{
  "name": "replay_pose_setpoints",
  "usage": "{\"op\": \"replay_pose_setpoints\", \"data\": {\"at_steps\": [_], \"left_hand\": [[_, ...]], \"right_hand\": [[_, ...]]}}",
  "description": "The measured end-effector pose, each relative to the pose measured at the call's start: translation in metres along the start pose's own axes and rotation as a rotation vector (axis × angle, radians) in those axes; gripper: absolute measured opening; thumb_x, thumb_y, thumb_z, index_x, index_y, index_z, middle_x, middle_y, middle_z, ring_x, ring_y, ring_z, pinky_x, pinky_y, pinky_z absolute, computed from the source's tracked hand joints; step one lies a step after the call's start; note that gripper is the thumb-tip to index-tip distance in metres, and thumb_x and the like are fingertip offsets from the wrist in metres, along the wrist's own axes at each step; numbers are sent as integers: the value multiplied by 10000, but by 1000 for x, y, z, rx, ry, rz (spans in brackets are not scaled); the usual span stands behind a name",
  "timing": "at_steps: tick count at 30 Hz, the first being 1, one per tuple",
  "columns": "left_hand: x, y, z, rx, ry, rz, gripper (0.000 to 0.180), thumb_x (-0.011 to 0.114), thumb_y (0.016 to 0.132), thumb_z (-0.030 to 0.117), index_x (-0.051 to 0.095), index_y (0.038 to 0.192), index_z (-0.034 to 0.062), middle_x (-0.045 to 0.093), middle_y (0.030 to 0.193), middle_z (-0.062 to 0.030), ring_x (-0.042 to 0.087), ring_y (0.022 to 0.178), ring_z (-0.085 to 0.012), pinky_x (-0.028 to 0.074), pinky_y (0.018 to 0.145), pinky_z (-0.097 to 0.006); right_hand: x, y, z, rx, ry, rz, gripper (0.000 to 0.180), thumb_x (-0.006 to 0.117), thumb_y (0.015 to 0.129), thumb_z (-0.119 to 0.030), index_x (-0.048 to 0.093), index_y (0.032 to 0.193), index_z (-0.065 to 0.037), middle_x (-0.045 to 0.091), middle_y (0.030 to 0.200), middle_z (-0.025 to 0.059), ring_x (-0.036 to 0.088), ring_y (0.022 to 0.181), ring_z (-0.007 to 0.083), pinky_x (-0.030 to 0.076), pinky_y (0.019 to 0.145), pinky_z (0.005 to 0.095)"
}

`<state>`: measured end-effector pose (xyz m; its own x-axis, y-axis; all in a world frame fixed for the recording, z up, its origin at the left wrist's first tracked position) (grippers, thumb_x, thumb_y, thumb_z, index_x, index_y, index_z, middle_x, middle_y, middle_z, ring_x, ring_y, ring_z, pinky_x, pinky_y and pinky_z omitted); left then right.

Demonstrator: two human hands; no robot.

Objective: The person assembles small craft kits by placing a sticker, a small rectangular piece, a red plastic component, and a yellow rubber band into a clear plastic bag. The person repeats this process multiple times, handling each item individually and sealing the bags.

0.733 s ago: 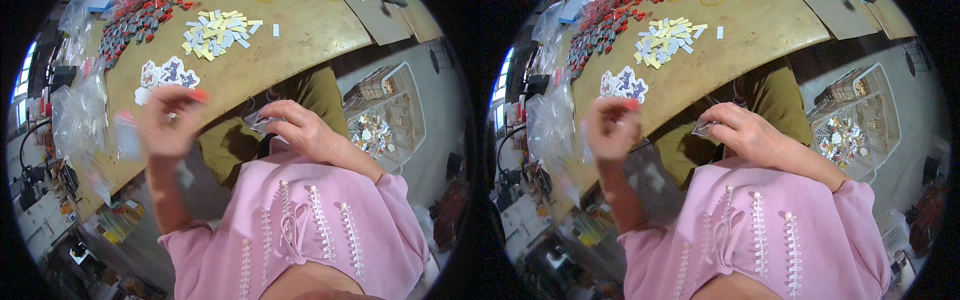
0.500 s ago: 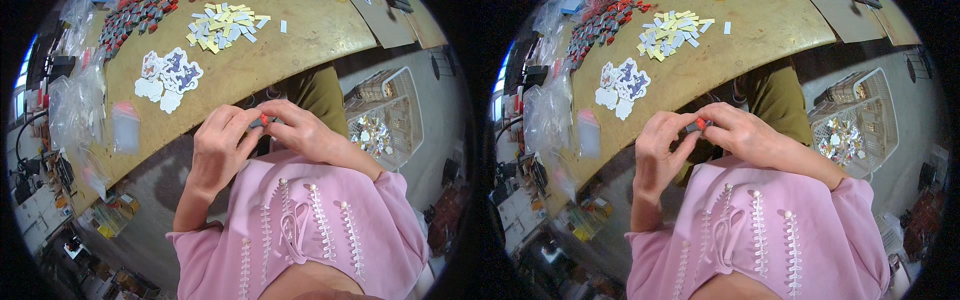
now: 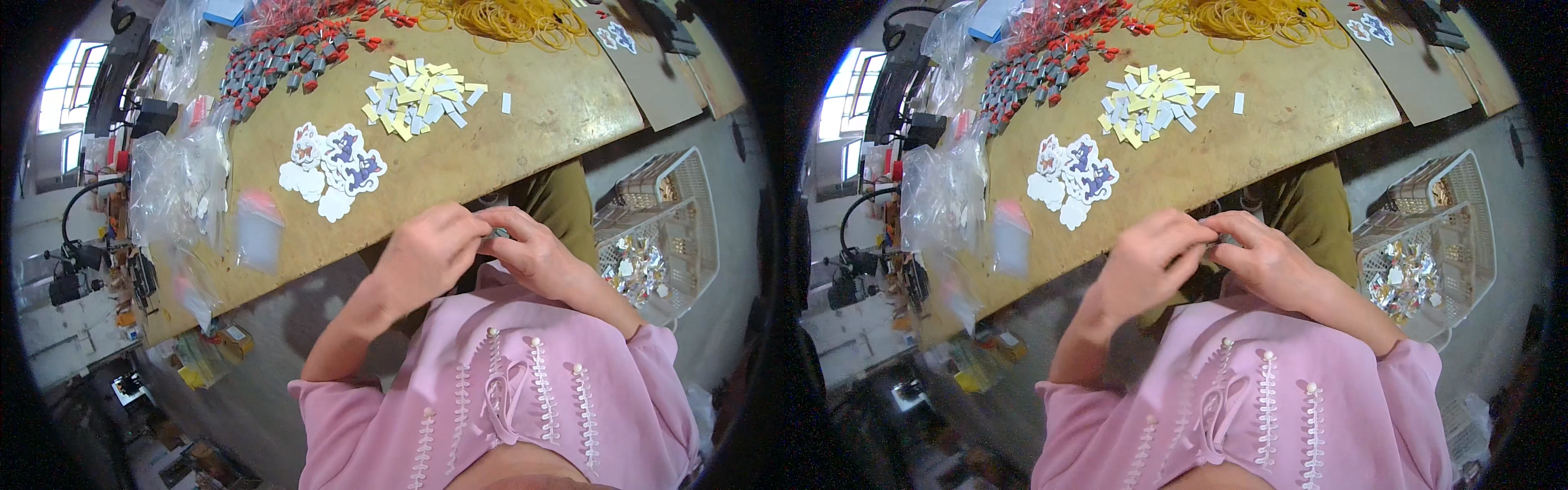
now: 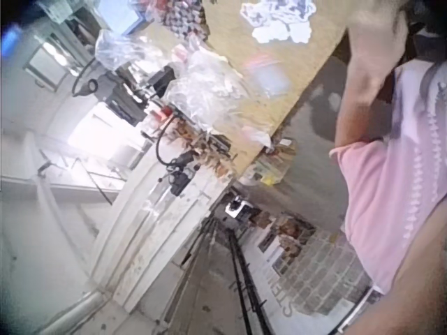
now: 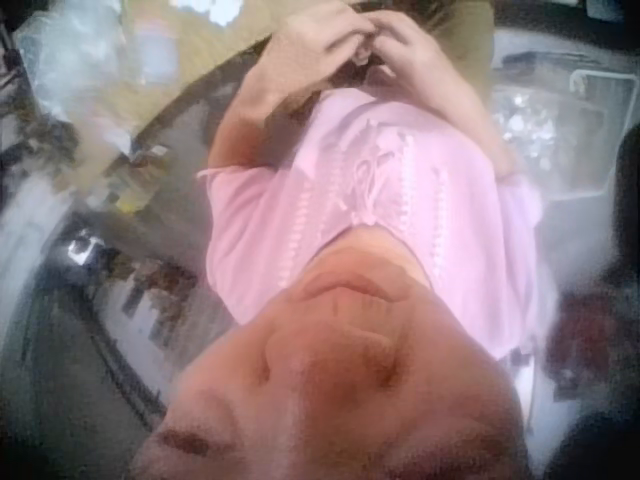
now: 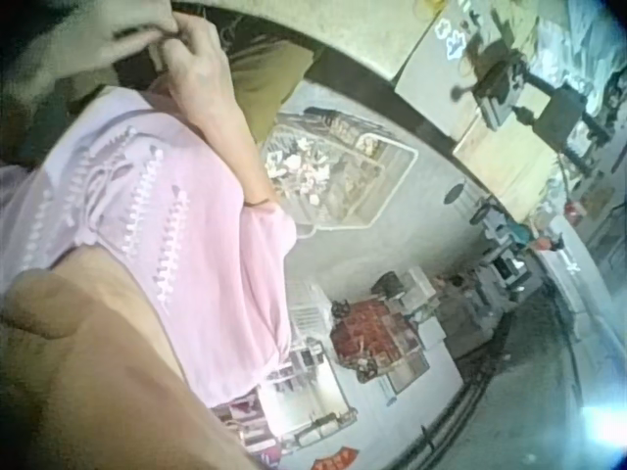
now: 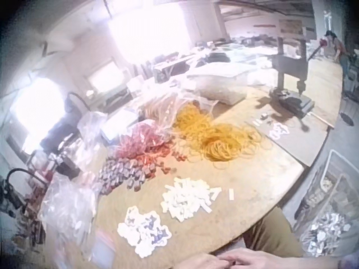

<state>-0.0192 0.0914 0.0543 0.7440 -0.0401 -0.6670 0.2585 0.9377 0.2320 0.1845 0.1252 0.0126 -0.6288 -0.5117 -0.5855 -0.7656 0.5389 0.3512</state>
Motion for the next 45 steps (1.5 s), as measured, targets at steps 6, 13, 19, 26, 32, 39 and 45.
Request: {"op": "replay_pose_setpoints", "data": {"at_steps": [6, 13, 19, 26, 32, 39, 45], "left_hand": [[-80, 92, -80, -103, 282, 323, 210, 720, 953, 69, 739, 1157, 21, 705, 968, -153, 696, 746, -249, 555, 681, -378], [-111, 143, -197, -81, 803, 336, 144, 724, 934, 131, 732, 1048, 42, 742, 1025, -192, 728, 901, -379, 575, 815, -453], [-89, 135, -123, -365, 184, 203, 81, 736, 959, 88, 744, 1001, 20, 762, 941, -84, 726, 858, -195, 571, 788, -339], [-15, 60, 16, 3, -271, 34, 173, 796, 887, -16, 764, 1041, 59, 765, 1040, -61, 703, 960, -168, 546, 819, -309], [-6, 40, 17, -5, -51, 115, 255, 765, 852, -87, 757, 1087, 13, 737, 1102, -119, 684, 958, -186, 534, 808, -287], [-14, 56, -12, -237, -294, 124, 128, 748, 928, -19, 755, 1051, 15, 702, 937, -63, 620, 771, -137, 507, 712, -262], [1, 134, -18, -30, 6, 43, 122, 735, 944, 49, 765, 1056, 11, 708, 919, -115, 668, 761, -206, 534, 702, -329]], "right_hand": [[-11, -5, 1, 37, -5, 31, 278, 744, 765, 2, 689, 1035, 31, 642, 1316, 216, 650, 1217, 401, 570, 997, 441], [-15, -8, 9, 17, 11, 52, 373, 802, 723, -52, 677, 1067, 19, 635, 1325, 216, 641, 1219, 405, 566, 1005, 447], [-31, -18, 19, 38, -31, 102, 473, 864, 642, -83, 652, 1053, 15, 638, 1298, 211, 640, 1195, 417, 567, 988, 455], [-41, -4, 10, -28, -75, 209, 309, 755, 763, -62, 657, 1048, 8, 649, 1274, 191, 662, 1154, 390, 587, 948, 446], [-43, -5, 1, -32, -60, 191, 312, 759, 772, -52, 679, 1068, 5, 649, 1296, 191, 664, 1165, 387, 587, 959, 442], [-53, -17, -8, -68, -105, 215, 270, 741, 818, -70, 688, 1072, 5, 678, 1225, 179, 682, 1150, 365, 591, 959, 442], [-48, -22, 5, -41, -161, 199, 188, 702, 822, -103, 660, 984, -18, 665, 1048, 109, 683, 1010, 301, 573, 875, 408]]}}
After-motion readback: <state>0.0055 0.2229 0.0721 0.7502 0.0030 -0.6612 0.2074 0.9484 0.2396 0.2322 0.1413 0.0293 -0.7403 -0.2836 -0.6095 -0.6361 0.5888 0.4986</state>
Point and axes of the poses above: each hand's wrist, its own y-axis towards the middle knuckle, its own x-axis out of the palm, z = x × y, the point moved 2 cm from there along y, towards the middle knuckle
